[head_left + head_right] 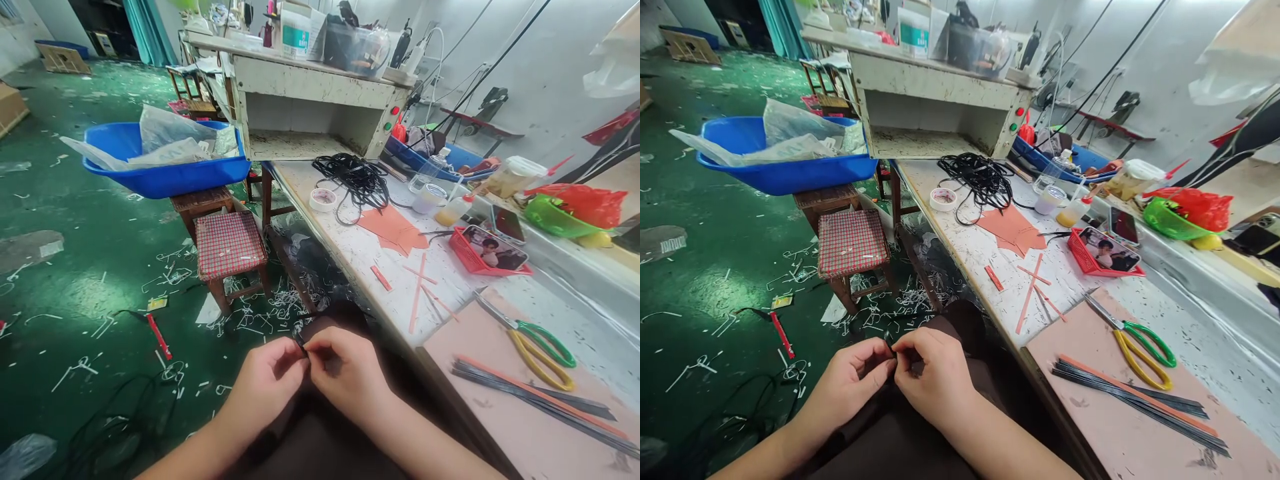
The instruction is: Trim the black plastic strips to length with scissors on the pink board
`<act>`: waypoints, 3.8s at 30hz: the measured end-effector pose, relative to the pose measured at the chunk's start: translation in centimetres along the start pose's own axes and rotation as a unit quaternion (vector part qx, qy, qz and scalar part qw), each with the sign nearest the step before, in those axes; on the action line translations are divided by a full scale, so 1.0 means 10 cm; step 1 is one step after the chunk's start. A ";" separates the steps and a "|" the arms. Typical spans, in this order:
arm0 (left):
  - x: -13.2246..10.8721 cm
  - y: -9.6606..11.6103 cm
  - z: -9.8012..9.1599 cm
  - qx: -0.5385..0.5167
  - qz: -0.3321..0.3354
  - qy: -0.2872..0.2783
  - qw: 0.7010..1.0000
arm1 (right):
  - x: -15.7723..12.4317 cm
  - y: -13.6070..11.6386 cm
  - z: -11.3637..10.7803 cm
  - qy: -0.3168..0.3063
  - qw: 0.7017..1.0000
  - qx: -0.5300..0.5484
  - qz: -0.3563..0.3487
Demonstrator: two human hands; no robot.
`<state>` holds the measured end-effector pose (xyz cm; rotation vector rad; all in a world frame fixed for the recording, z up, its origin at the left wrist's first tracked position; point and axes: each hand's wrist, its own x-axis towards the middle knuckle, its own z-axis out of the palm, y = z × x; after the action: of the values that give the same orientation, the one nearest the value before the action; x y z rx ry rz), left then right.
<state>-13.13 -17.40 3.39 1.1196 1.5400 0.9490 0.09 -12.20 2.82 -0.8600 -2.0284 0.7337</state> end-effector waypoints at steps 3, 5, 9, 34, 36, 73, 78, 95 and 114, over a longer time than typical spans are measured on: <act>0.04 0.01 0.01 -0.035 -0.041 0.007 0.999 | -0.02 0.00 0.02 0.012 1.000 -0.014 -0.009; 0.06 0.00 0.02 -0.050 -0.064 0.013 0.997 | -0.03 0.00 0.02 0.011 1.000 -0.015 -0.016; 0.09 -0.02 0.02 -0.059 -0.081 0.023 0.995 | -0.03 0.01 0.02 0.005 1.000 -0.017 -0.025; 0.13 -0.09 0.02 -0.065 -0.033 0.031 0.997 | 0.01 0.06 0.05 -0.048 0.974 0.135 0.176; 0.13 -0.10 0.03 -0.019 -0.009 0.045 0.999 | 0.00 0.06 0.05 -0.048 0.975 0.131 0.173; 0.06 -0.17 0.06 0.086 0.090 0.085 0.989 | -0.04 0.12 0.03 0.018 0.998 -0.025 -0.048; 0.05 -0.20 0.06 0.150 0.128 0.081 0.977 | -0.06 0.12 0.01 -0.015 0.999 -0.041 -0.029; 0.09 -0.15 0.05 0.103 0.065 0.064 0.991 | -0.03 0.15 0.02 -0.042 0.989 0.056 0.127; 0.11 -0.14 0.07 0.138 0.076 0.055 0.986 | -0.03 0.18 0.02 -0.048 0.989 0.031 0.138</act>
<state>-12.86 -16.73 1.68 1.4164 1.7327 0.9301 0.66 -11.41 1.27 -1.1020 -1.9789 1.0028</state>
